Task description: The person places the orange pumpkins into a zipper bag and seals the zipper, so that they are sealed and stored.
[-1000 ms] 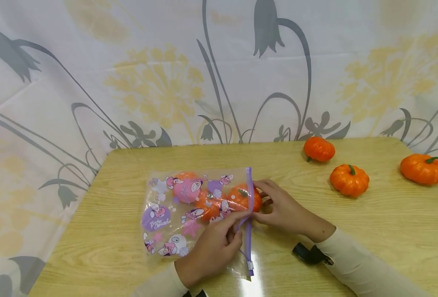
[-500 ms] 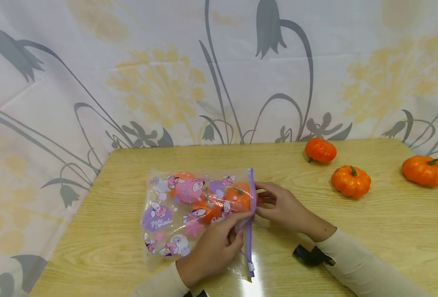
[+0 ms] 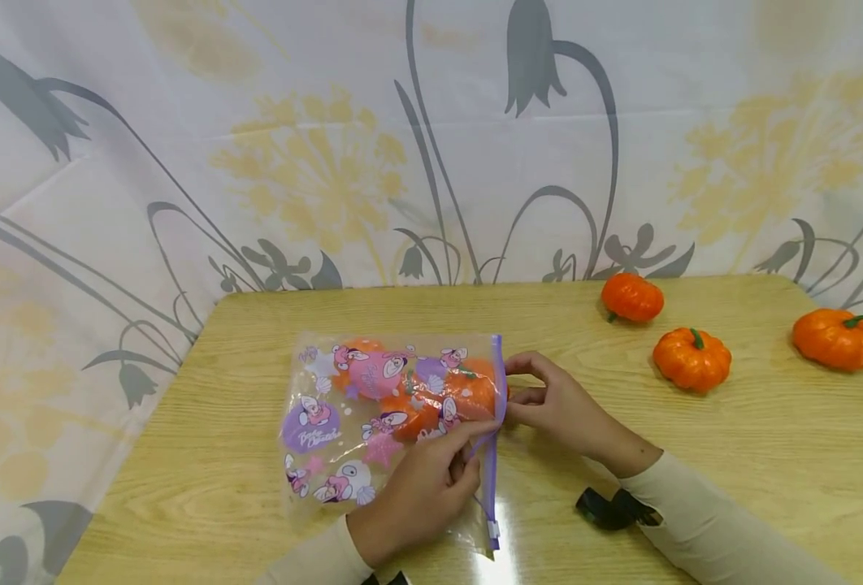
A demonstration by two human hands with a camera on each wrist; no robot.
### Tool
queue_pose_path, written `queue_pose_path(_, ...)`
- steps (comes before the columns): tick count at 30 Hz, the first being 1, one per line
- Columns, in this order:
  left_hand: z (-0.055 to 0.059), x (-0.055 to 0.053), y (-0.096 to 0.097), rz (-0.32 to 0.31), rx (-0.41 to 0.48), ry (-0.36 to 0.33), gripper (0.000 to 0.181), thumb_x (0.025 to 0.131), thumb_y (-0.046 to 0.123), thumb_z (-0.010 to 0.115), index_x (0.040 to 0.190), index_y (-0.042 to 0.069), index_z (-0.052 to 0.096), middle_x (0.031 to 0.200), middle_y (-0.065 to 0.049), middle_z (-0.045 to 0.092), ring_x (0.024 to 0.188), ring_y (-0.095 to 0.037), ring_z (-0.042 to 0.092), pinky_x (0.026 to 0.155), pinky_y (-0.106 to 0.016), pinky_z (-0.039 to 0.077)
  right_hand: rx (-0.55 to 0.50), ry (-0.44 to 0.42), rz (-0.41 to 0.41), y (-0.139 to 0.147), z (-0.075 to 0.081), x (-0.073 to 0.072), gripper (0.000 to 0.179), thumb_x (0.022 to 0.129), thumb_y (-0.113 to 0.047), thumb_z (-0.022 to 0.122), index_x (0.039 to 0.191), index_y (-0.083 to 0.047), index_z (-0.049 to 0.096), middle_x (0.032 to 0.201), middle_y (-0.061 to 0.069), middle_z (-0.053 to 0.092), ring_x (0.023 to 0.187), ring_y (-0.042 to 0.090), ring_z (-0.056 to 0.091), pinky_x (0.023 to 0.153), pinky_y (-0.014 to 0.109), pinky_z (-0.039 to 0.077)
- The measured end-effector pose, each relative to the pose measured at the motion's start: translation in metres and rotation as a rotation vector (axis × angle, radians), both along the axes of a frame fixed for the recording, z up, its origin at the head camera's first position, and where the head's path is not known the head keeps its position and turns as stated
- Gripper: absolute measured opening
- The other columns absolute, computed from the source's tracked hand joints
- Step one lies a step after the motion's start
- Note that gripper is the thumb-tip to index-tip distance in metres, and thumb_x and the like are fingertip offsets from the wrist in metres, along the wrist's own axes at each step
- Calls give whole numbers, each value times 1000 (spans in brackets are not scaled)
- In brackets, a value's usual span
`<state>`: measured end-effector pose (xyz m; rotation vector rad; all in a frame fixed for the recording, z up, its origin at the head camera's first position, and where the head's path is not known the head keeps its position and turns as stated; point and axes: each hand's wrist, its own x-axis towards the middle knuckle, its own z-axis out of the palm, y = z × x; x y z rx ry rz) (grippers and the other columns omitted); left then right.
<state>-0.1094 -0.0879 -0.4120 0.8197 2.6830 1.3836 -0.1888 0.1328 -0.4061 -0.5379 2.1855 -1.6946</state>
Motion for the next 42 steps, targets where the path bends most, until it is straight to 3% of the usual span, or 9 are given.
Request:
queue_pose_path(11, -1, -1, 0, 5, -3, -14, 43, 94, 6, 57, 137, 14, 59, 70, 10, 48, 58, 5, 40, 51, -14, 38, -6, -71, -38, 0, -1, -1, 47, 92, -11, 71, 132, -2, 48, 113, 19, 52, 97, 20, 69, 77, 24, 55)
queue_pose_path(17, -2, -1, 0, 4, -2, -4, 44, 94, 5, 57, 137, 15, 59, 70, 10, 48, 59, 4, 40, 52, -14, 38, 4, -63, -27, -1, 1, -1, 48, 92, -12, 71, 131, 1, 48, 109, 17, 55, 91, 17, 66, 75, 25, 54)
queue_pose_path(28, -4, 0, -1, 2, -13, -4, 43, 95, 7, 57, 137, 18, 59, 70, 10, 47, 59, 4, 40, 51, -14, 38, -51, -108, 12, -2, -5, -1, 47, 95, -10, 65, 136, 3, 45, 120, 23, 53, 106, 23, 67, 82, 33, 59)
queue_pose_path(35, -3, 1, -1, 4, -21, -14, 43, 95, 7, 57, 137, 17, 60, 70, 11, 48, 58, 4, 40, 51, -14, 38, -69, -126, 44, -2, -6, 0, 47, 96, -8, 60, 138, 6, 43, 135, 29, 48, 113, 29, 65, 84, 34, 59)
queue_pose_path(42, -4, 0, -1, 9, -28, -7, 42, 96, 9, 57, 137, 17, 59, 70, 11, 48, 59, 4, 40, 51, -14, 38, -73, -126, 55, -3, -5, 0, 47, 99, -11, 57, 140, 7, 42, 138, 29, 47, 122, 36, 61, 86, 35, 59)
